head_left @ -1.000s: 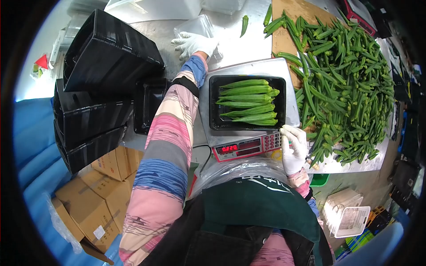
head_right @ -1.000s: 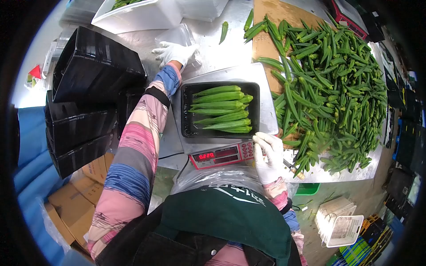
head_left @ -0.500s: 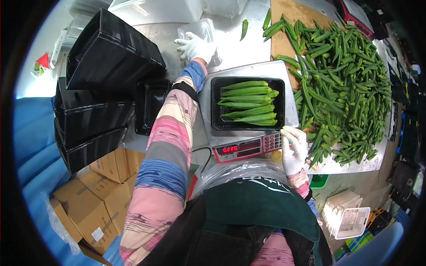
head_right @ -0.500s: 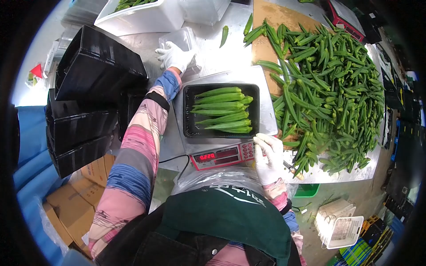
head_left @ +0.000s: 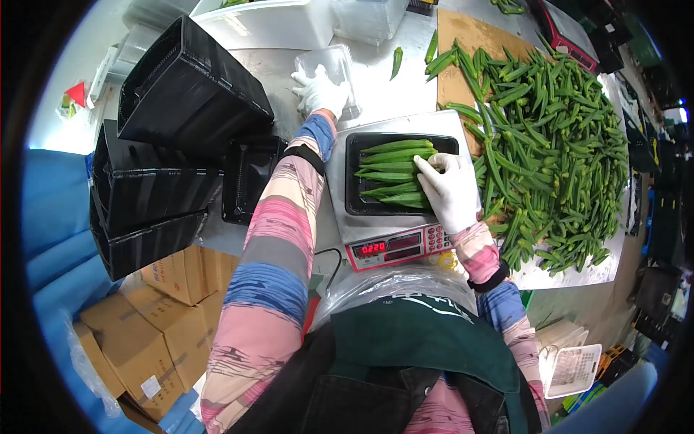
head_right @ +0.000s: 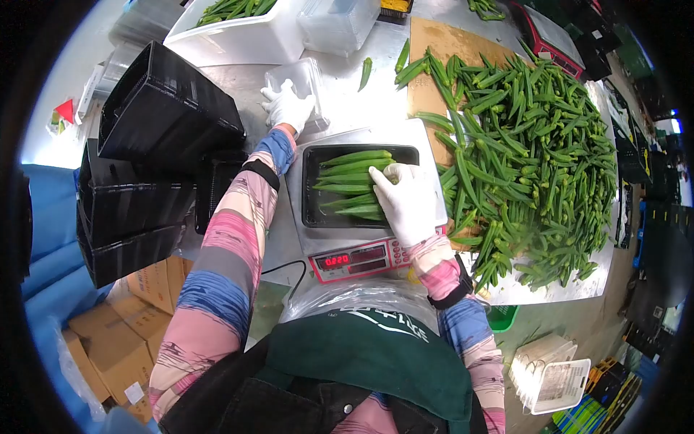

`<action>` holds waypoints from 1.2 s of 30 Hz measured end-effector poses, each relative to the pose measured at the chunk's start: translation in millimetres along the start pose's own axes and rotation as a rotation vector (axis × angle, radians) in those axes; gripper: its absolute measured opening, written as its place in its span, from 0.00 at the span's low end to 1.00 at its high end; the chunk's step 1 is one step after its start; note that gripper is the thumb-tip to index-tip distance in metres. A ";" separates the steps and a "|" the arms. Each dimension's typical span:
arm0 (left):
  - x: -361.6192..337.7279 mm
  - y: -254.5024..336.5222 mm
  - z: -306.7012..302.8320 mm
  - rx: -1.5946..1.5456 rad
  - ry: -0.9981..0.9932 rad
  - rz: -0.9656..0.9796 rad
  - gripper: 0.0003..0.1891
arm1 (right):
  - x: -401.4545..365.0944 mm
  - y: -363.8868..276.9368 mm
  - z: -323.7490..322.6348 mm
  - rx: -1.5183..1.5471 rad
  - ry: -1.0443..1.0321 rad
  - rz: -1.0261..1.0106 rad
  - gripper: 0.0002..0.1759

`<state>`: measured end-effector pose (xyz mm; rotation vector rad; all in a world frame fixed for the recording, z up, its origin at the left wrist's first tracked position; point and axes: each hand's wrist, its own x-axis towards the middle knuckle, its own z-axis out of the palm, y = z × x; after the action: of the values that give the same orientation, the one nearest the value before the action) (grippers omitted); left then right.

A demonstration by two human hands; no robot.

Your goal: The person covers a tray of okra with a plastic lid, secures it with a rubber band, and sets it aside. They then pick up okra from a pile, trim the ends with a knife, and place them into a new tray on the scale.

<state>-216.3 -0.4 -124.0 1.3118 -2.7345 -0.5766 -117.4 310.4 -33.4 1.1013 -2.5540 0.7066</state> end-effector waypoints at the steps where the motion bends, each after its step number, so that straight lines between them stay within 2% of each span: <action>1: 1.6 -0.8 0.3 -0.012 -0.007 0.003 0.45 | 0.0 3.0 3.1 -0.023 -0.020 -0.020 0.18; 3: 2.1 -2.1 -3.1 -0.033 -0.024 0.006 0.45 | -1.0 9.4 8.8 -0.068 -0.064 -0.059 0.18; 7: -0.9 -1.7 -8.4 0.003 -0.081 -0.008 0.46 | -3.6 14.3 13.5 0.089 -0.021 -0.046 0.11; 8: 1.3 -2.8 -5.4 0.002 -0.075 -0.004 0.46 | -4.6 12.4 13.3 0.096 0.028 -0.067 0.08; 11: 1.9 -4.7 -1.7 0.001 -0.057 0.010 0.45 | -6.6 9.6 3.8 0.147 0.125 -0.055 0.10; 12: 1.3 -4.2 -2.7 0.001 -0.051 0.015 0.45 | -5.6 9.5 2.0 0.176 0.168 -0.032 0.11; 15: 0.3 -4.2 -6.3 -0.012 -0.067 0.014 0.45 | -3.1 6.1 7.0 0.354 0.183 0.233 0.09; 19: -1.7 -5.7 -3.2 -0.028 -0.012 0.033 0.43 | 5.3 2.2 9.8 0.344 0.054 0.254 0.07; 21: 0.6 -5.3 -3.2 -0.027 0.003 0.036 0.42 | 4.4 0.3 10.2 0.331 0.080 0.249 0.08; 25: 9.1 15.8 -27.8 -0.004 -0.146 -0.098 0.53 | -7.9 3.9 0.8 0.294 0.170 0.256 0.08; 26: 17.5 17.0 -13.6 0.018 -0.120 -0.113 0.66 | -13.5 7.2 -0.3 0.307 0.175 0.268 0.09; 29: 10.2 29.7 -3.3 0.117 -0.068 -0.153 0.74 | -25.8 10.1 -4.2 0.326 0.226 0.304 0.09; 30: 4.7 36.0 -13.3 0.156 -0.128 -0.149 0.77 | -29.2 9.9 -5.4 0.345 0.239 0.322 0.10; 36: 20.6 26.3 -27.1 0.114 -0.246 -0.038 0.74 | -30.6 14.3 -11.6 0.372 0.251 0.361 0.10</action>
<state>-243.4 -9.5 -91.7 1.4068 -2.9850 -0.6332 -106.7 343.5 -41.3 0.5886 -2.4805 1.3600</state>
